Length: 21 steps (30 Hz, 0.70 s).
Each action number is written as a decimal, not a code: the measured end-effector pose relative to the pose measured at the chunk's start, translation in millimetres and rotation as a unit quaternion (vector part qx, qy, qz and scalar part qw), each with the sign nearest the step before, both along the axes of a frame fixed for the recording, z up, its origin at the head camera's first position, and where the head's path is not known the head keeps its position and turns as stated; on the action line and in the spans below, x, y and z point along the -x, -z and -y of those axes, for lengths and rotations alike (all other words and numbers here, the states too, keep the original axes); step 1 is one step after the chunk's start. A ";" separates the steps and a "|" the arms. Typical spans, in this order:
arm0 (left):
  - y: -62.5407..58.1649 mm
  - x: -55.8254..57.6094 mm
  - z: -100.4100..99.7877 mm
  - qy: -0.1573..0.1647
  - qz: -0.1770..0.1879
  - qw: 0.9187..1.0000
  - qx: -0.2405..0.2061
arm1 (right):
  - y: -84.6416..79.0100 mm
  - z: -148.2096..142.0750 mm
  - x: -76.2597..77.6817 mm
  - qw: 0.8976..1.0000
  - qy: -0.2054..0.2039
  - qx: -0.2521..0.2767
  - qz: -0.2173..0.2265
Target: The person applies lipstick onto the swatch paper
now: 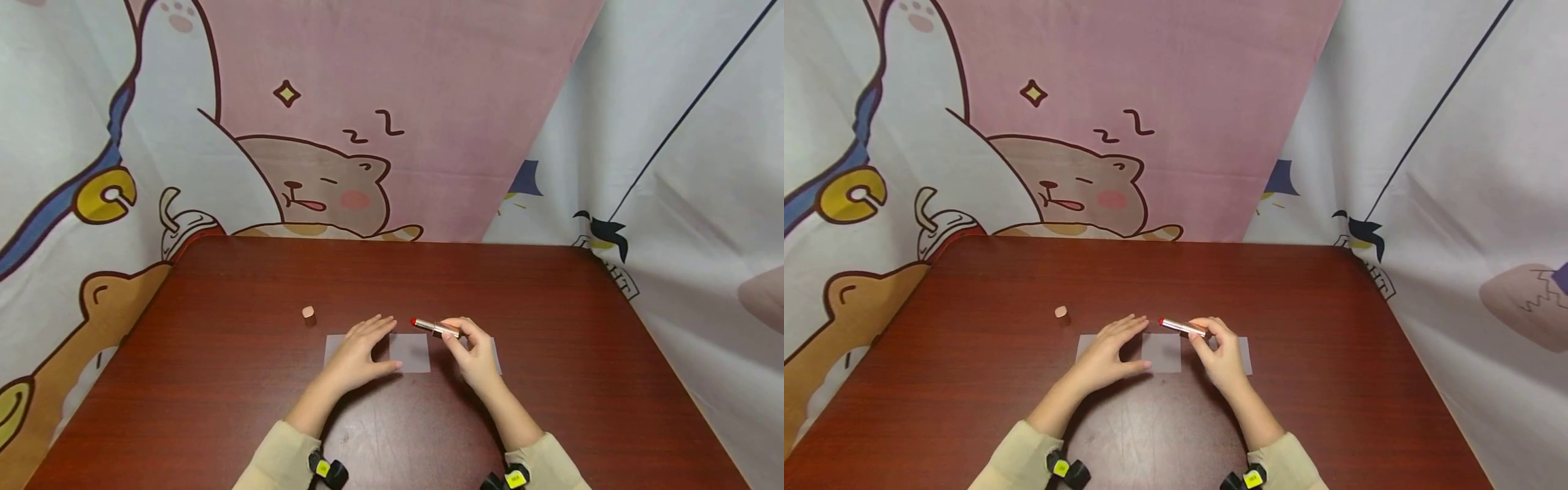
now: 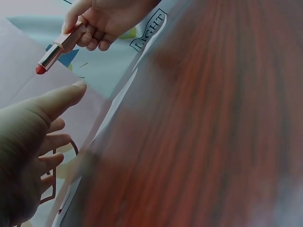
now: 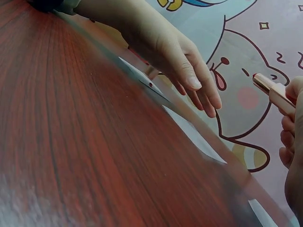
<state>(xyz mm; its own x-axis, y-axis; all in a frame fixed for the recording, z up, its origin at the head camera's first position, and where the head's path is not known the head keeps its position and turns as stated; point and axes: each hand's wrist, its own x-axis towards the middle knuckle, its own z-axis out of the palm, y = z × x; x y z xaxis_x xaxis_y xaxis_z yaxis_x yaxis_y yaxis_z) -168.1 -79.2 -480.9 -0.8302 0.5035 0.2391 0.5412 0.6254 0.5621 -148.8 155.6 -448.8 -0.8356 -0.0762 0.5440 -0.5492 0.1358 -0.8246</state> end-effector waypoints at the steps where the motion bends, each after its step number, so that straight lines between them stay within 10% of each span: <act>1: -0.1 0.2 -1.5 0.004 0.002 1.000 0.003 | 0.0 -1.4 -0.3 1.000 0.003 -0.002 -0.002; 21: 1.9 1.9 -15.8 0.012 0.024 0.998 0.048 | 2.3 -17.4 -3.7 0.997 0.039 -0.065 -0.012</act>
